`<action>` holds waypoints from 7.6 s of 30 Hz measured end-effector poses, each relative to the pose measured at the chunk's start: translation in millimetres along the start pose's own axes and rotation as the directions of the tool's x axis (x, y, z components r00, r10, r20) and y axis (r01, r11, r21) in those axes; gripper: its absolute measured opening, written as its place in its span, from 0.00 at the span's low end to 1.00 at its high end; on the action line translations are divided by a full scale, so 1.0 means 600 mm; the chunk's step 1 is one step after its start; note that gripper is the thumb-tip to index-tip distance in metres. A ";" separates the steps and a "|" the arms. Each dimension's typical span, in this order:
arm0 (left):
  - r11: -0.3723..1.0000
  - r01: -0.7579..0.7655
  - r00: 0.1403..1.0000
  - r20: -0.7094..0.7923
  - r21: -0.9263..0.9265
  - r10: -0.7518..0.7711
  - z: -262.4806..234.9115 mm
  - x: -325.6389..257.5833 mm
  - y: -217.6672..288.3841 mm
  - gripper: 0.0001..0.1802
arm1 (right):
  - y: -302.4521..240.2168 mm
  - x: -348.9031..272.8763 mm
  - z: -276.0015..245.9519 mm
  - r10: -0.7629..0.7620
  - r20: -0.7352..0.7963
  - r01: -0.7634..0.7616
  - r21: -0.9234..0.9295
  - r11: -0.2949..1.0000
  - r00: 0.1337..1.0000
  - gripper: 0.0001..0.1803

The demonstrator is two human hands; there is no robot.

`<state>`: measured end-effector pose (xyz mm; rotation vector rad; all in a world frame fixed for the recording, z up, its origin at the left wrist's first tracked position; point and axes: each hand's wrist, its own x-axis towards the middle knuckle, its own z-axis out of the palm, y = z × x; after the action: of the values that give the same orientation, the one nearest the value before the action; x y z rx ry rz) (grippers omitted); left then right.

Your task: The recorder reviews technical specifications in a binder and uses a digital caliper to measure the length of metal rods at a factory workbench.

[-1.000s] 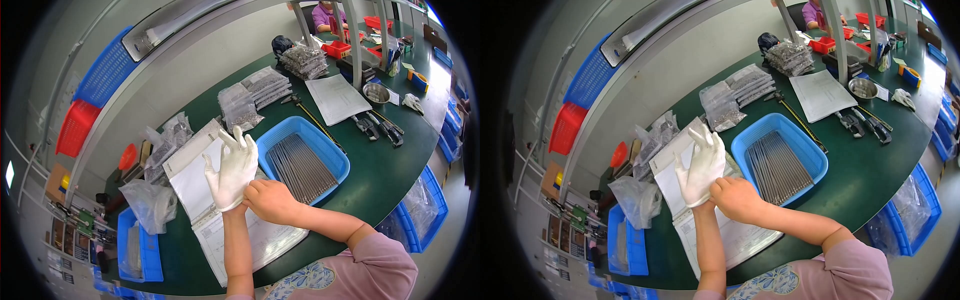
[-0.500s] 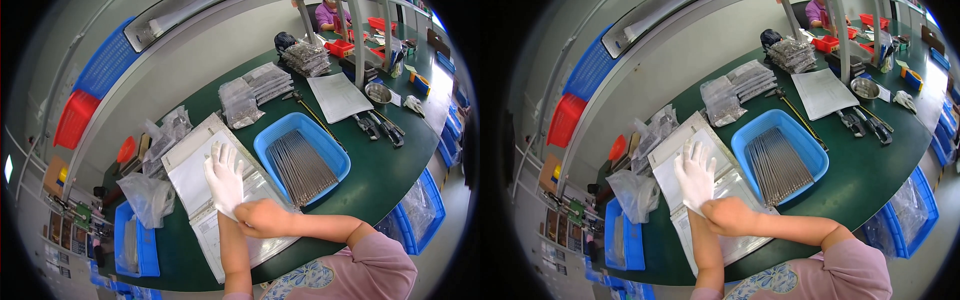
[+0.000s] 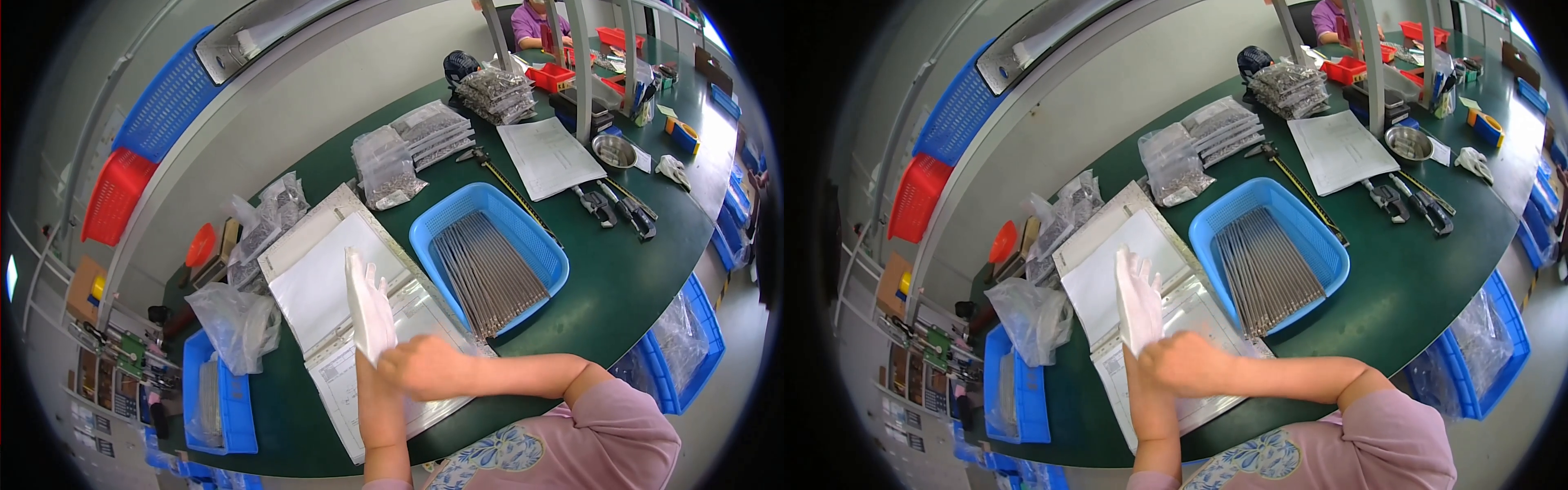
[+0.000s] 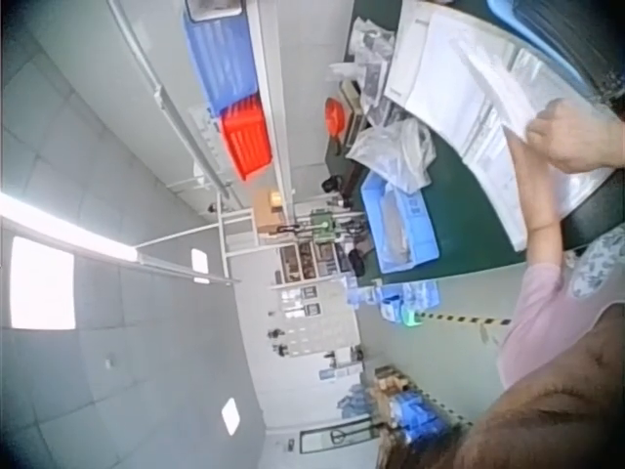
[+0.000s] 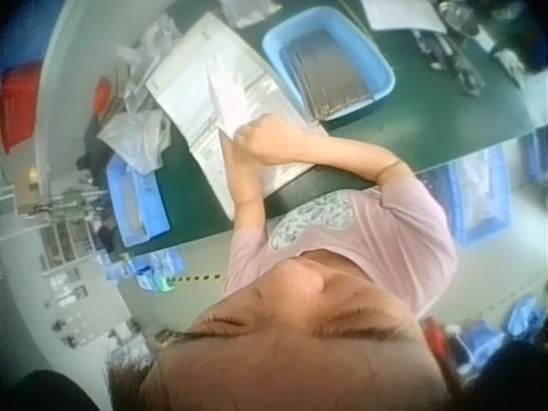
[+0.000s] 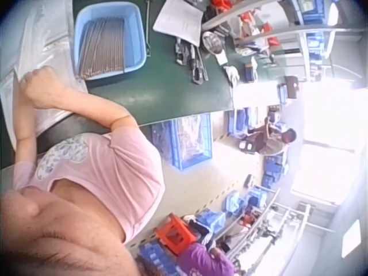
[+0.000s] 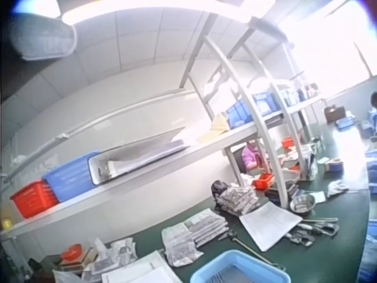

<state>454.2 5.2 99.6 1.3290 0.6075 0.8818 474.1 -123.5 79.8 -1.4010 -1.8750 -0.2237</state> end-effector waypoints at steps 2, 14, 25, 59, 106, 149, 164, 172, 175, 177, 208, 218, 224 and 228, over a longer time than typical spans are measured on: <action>0.948 0.133 0.991 0.044 -0.289 -0.125 -0.014 -0.012 0.020 0.49 | -0.009 -0.003 0.004 -0.105 0.040 0.106 -0.036 0.994 0.994 0.06; -0.076 -0.142 0.915 0.160 0.987 0.370 0.001 0.008 -0.061 0.38 | 0.033 0.023 -0.026 0.252 -0.197 -0.269 -0.066 0.961 0.948 0.10; -0.145 -0.198 0.921 0.235 0.969 0.311 0.057 -0.042 0.005 0.40 | -0.016 0.005 0.036 0.090 -0.271 -0.054 0.137 0.989 0.958 0.08; 0.431 -0.322 0.925 0.184 0.843 0.332 -0.044 0.029 -0.172 0.16 | 0.559 -0.158 -0.201 0.928 -0.266 -0.634 0.772 0.043 -0.262 0.11; 0.321 -0.467 0.857 0.332 0.824 0.393 -0.031 0.027 -0.170 0.09 | 0.351 -0.391 -0.566 0.914 -0.380 -0.848 -0.523 -0.085 0.143 0.22; 0.320 -0.461 0.863 0.333 0.828 0.381 -0.029 0.023 -0.167 0.10 | 0.419 -0.425 -0.386 0.727 -0.439 -0.820 -0.486 0.302 0.528 0.24; 0.322 -0.456 0.862 0.322 0.830 0.390 -0.029 0.021 -0.175 0.11 | 0.508 -0.387 -0.359 0.722 -0.534 -0.858 -0.487 0.164 0.441 0.20; 0.336 -0.423 0.879 0.292 0.841 0.376 -0.026 0.023 -0.167 0.10 | 0.425 -0.326 -0.285 0.663 -0.439 -0.780 -0.487 0.392 0.607 0.25; 0.335 -0.447 0.870 0.317 0.830 0.377 -0.024 0.023 -0.162 0.10 | 0.405 -0.347 -0.292 0.712 -0.423 -0.823 -0.380 0.422 0.561 0.26; 0.308 -0.441 0.870 0.317 0.843 0.377 -0.020 0.018 -0.158 0.10 | 0.374 -0.369 -0.295 0.700 -0.398 -0.801 -0.378 0.464 0.593 0.25; 0.171 -0.439 0.803 0.299 0.882 0.516 -0.012 0.022 -0.173 0.08 | 0.435 -0.157 -0.197 0.967 0.001 -0.908 -0.343 0.241 0.257 0.19; 0.583 -0.475 0.769 -0.011 0.659 0.639 -0.036 0.037 -0.136 0.09 | 0.328 -0.226 -0.296 0.767 -0.423 -0.876 -0.234 0.422 0.482 0.21; 0.909 0.171 0.973 0.211 -0.381 -0.095 0.056 -0.005 0.010 0.27 | 0.264 -0.224 -0.365 0.484 -0.237 -0.539 -0.354 0.764 0.842 0.17; 0.960 0.221 0.952 0.250 -0.170 -0.175 0.055 -0.063 0.017 0.24 | 0.253 -0.183 -0.356 0.382 -0.013 -0.365 -0.319 0.874 0.924 0.15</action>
<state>457.9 -44.2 110.9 1.1491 0.4499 0.5937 718.8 -265.4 109.6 -1.9760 -1.6111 -0.3069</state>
